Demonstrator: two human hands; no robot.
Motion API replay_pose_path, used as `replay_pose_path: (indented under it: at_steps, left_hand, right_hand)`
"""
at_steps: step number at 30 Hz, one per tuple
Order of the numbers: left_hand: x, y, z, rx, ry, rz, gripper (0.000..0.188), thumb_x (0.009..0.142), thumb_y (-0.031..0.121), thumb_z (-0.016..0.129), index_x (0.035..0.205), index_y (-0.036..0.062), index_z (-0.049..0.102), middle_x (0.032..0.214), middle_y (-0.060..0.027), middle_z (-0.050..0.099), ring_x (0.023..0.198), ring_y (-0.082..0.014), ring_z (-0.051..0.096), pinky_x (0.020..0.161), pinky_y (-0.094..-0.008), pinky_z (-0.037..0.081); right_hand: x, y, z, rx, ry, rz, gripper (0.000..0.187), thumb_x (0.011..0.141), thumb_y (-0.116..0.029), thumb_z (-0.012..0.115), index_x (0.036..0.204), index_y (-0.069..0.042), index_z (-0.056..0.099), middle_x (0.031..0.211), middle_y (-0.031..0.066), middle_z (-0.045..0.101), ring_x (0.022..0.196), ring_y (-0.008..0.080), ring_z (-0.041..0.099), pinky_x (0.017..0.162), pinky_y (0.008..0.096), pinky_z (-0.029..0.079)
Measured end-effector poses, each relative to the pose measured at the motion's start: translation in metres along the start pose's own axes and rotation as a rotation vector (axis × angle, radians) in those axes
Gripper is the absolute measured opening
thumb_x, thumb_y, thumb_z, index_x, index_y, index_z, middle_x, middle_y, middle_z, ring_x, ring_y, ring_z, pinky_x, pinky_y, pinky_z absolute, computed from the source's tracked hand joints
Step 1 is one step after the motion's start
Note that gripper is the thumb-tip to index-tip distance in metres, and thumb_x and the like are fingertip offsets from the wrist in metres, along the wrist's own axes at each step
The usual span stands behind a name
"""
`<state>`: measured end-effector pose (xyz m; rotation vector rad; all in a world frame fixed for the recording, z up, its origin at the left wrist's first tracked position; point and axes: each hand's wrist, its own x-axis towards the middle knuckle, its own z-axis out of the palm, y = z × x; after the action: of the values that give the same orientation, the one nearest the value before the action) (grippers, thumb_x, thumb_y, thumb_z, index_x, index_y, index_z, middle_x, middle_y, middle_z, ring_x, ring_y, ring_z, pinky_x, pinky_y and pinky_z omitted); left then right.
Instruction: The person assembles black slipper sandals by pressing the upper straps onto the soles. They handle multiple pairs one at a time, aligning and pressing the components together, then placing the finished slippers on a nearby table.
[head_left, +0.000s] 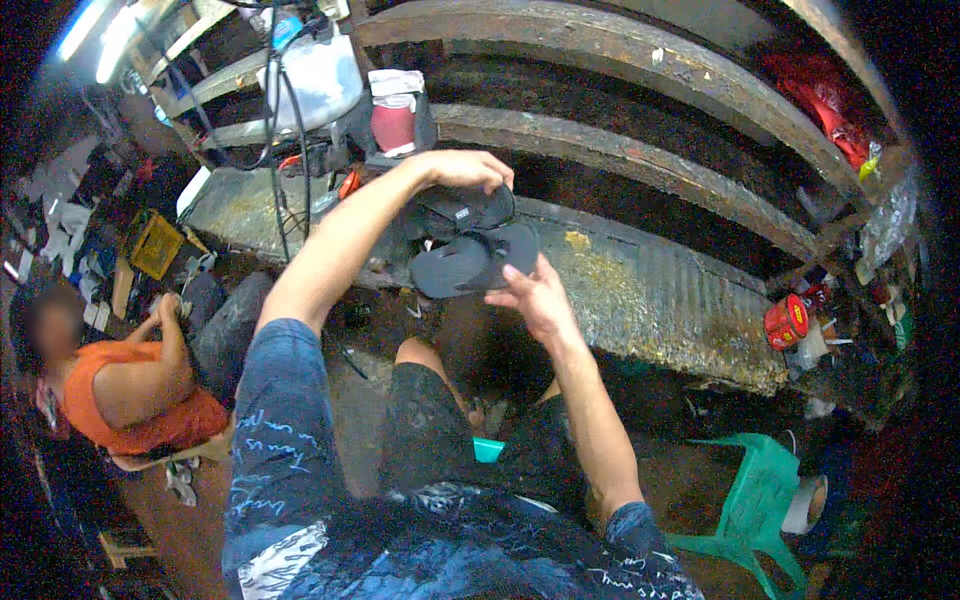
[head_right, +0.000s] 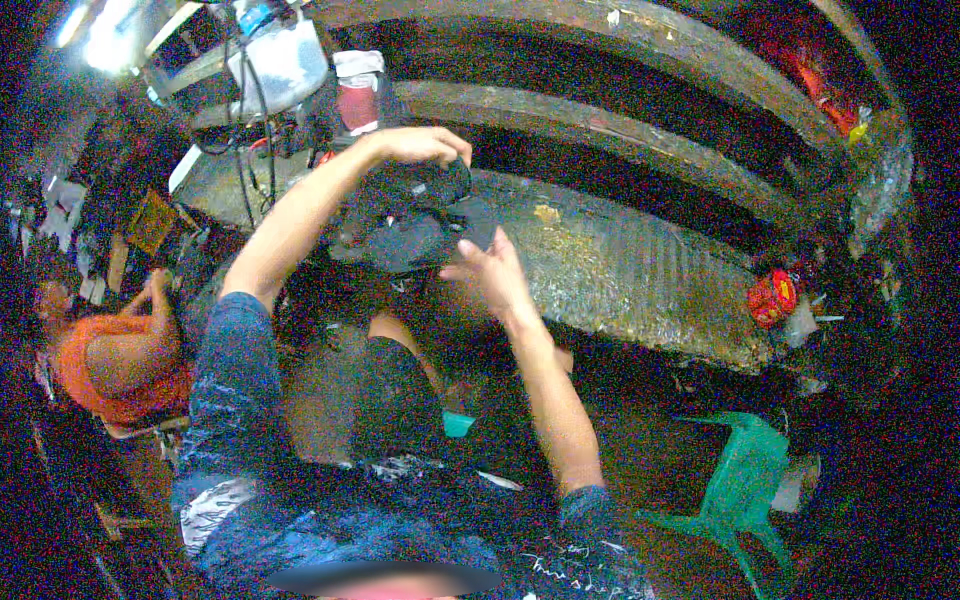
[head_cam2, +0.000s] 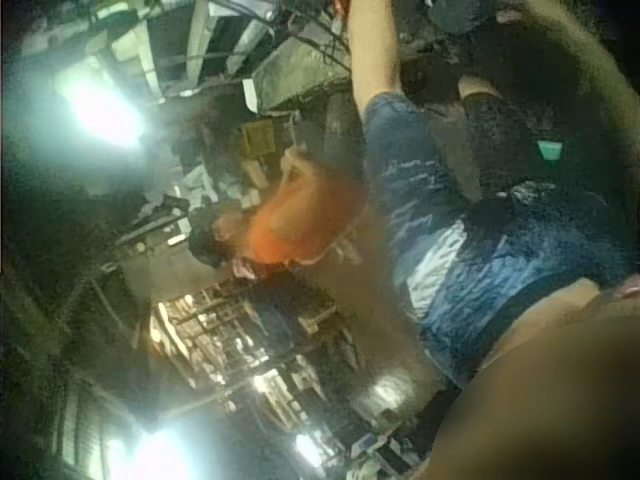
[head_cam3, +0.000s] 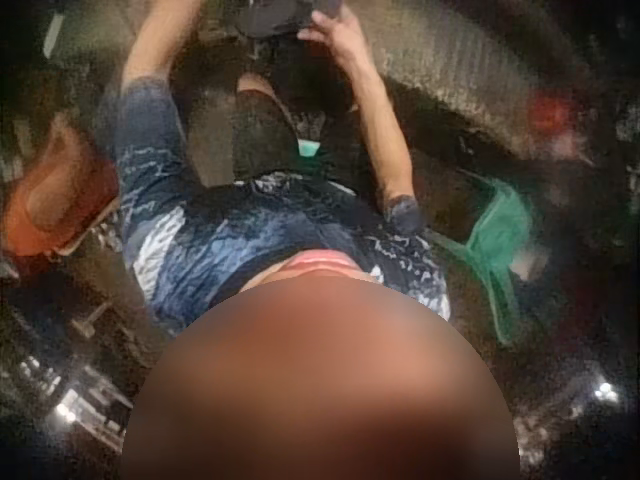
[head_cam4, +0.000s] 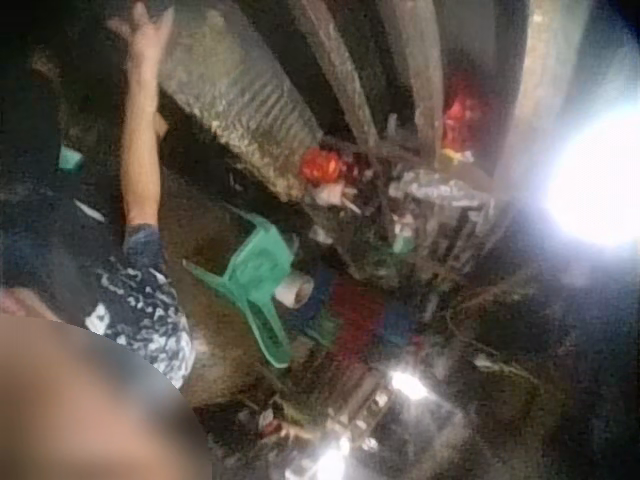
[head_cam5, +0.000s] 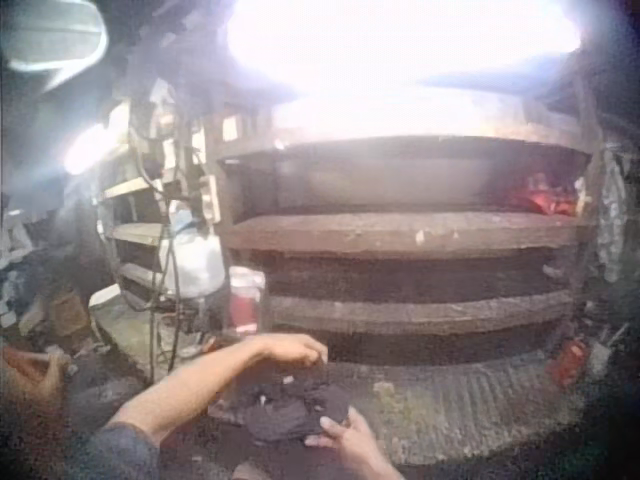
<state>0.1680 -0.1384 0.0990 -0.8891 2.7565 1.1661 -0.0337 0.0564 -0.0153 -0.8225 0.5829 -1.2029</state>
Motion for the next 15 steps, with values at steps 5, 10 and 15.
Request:
replay_pose_path:
  at_steps: [5, 10, 15]
  left_hand:
    - [0.012, -0.054, 0.025, -0.014, 0.206, 0.053, 0.047, 0.091, 0.026, 0.065, 0.132, 0.0048, 0.062, 0.13, -0.0068, 0.063, 0.12, -0.0222, 0.057, 0.108, -0.039, 0.045]
    - [-0.026, -0.057, 0.028, -0.112, 0.311, -0.28, 0.083, 0.099, 0.064, 0.056, 0.154, 0.0018, 0.047, 0.158, -0.0175, 0.048, 0.148, -0.0303, 0.041, 0.125, -0.0434, 0.03]
    - [-0.047, -0.051, 0.048, -0.543, 0.223, -0.418, 0.079, 0.099, 0.067, 0.054, 0.147, 0.0047, 0.057, 0.142, -0.0132, 0.064, 0.13, -0.0287, 0.06, 0.114, -0.0417, 0.044]
  right_hand:
    - [0.026, 0.049, -0.011, -1.247, 0.509, -0.299, 0.061, 0.104, -0.039, 0.063, 0.141, 0.004, 0.042, 0.106, 0.0246, 0.069, 0.075, 0.0388, 0.072, 0.069, 0.0473, 0.058]
    - [-0.002, 0.048, 0.009, -0.744, 0.459, -0.146, 0.069, 0.104, -0.048, 0.06, 0.143, 0.002, 0.033, 0.09, 0.0151, 0.066, 0.071, 0.0214, 0.068, 0.058, 0.0366, 0.055]
    - [-0.039, 0.052, 0.057, -0.152, 0.461, 0.146, 0.08, 0.102, -0.054, 0.063, 0.149, -0.002, 0.026, 0.139, 0.0231, 0.045, 0.106, 0.0307, 0.066, 0.075, 0.0429, 0.06]
